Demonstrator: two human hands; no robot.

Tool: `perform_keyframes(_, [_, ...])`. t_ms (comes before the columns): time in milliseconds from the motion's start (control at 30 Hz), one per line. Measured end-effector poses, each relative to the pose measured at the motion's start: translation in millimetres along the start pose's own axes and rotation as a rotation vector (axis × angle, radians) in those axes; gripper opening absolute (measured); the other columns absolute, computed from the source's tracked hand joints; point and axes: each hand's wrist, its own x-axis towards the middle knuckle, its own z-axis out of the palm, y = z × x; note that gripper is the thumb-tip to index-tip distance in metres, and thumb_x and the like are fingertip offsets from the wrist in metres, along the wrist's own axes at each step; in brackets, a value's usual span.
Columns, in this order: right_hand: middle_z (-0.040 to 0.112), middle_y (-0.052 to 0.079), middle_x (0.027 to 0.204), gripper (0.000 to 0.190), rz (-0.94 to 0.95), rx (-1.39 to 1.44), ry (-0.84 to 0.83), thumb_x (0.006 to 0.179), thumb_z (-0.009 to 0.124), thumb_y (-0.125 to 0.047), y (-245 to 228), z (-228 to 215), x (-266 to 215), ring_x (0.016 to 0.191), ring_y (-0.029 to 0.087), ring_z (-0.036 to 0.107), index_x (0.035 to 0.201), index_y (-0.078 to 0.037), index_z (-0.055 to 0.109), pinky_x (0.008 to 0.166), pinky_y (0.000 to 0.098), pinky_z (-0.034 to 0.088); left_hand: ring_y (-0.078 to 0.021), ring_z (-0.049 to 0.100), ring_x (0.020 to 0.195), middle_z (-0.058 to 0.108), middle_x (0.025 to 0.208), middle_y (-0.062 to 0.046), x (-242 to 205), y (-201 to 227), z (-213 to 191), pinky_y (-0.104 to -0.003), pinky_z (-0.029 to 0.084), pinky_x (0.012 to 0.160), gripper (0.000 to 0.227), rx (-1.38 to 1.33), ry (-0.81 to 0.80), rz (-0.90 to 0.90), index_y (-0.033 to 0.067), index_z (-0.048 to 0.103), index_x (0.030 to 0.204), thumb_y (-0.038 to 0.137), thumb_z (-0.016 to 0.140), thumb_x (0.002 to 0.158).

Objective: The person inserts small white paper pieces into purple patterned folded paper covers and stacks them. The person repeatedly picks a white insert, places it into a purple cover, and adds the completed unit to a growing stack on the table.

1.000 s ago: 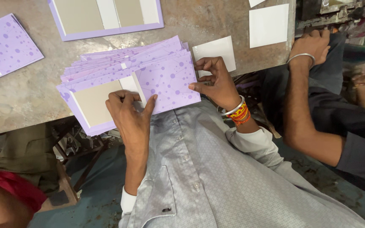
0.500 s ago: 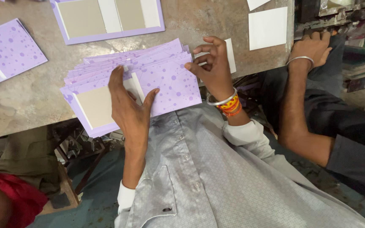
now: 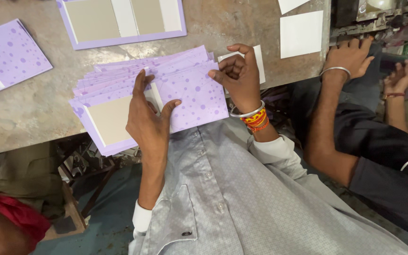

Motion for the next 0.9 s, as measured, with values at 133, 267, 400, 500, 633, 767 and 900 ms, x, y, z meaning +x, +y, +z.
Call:
perform_keyframes(133, [0.066,0.005,0.099,0.062,-0.006,-0.005,-0.015,0.092,0.085,0.003,-2,-2,2,0.089,0.009,0.069,0.135,-0.008,0.043,0.082,0.0231,0.058,-0.0176,0.054,0.076,0.067,0.139,-0.008,0,1,0,-0.030,0.050,0.070,0.089,0.004,0.008,0.034,0.0049,0.046,0.152,0.015,0.093,0.077])
perform_keyframes(267, [0.066,0.005,0.098,0.061,-0.006,-0.012,-0.023,0.092,0.085,0.002,-3,-3,3,0.088,0.009,0.068,0.134,-0.007,0.042,0.080,0.0230,0.057,-0.0175,0.052,0.072,0.066,0.141,-0.009,0,1,-1,-0.029,0.050,0.069,0.087,-0.019,-0.022,0.011,0.0047,0.046,0.151,0.015,0.093,0.078])
perform_keyframes(400, [0.067,0.005,0.098,0.061,0.009,-0.024,-0.023,0.091,0.086,0.000,-4,-3,3,0.088,0.010,0.069,0.133,-0.007,0.043,0.080,0.0232,0.058,-0.0180,0.053,0.073,0.066,0.141,-0.009,0,0,-1,-0.030,0.050,0.069,0.087,0.002,-0.027,0.014,0.0047,0.046,0.150,0.017,0.093,0.079])
perform_keyframes(500, [0.067,0.006,0.099,0.060,0.005,-0.045,-0.026,0.092,0.086,0.000,-5,-3,3,0.088,0.010,0.069,0.133,-0.007,0.043,0.080,0.0237,0.058,-0.0186,0.054,0.075,0.066,0.141,-0.009,-1,-1,0,-0.030,0.050,0.071,0.087,0.026,-0.021,0.031,0.0047,0.046,0.150,0.019,0.093,0.078])
perform_keyframes(633, [0.067,0.006,0.100,0.064,0.007,-0.042,-0.040,0.091,0.086,0.000,-9,-3,3,0.091,0.011,0.070,0.136,-0.007,0.041,0.082,0.0248,0.059,-0.0199,0.058,0.081,0.065,0.142,-0.009,-4,-3,1,-0.031,0.052,0.074,0.086,0.040,-0.014,0.053,0.0044,0.046,0.151,0.021,0.092,0.080])
perform_keyframes(767, [0.068,0.008,0.110,0.065,-0.008,-0.035,-0.053,0.096,0.082,0.002,-15,-6,-5,0.101,0.014,0.069,0.145,-0.006,0.040,0.090,0.0273,0.059,-0.0216,0.061,0.086,0.064,0.143,-0.009,-3,-5,1,-0.031,0.052,0.075,0.086,0.059,-0.009,0.091,0.0037,0.045,0.150,0.024,0.092,0.081])
perform_keyframes(900, [0.058,0.011,0.126,0.084,0.138,-0.221,-0.215,0.085,0.083,0.001,-26,-24,-31,0.101,0.013,0.062,0.150,-0.008,0.032,0.086,0.0271,0.058,-0.0235,0.063,0.095,0.063,0.144,-0.009,-4,-6,2,-0.033,0.054,0.082,0.085,0.062,-0.008,0.097,0.0044,0.044,0.151,0.025,0.091,0.084])
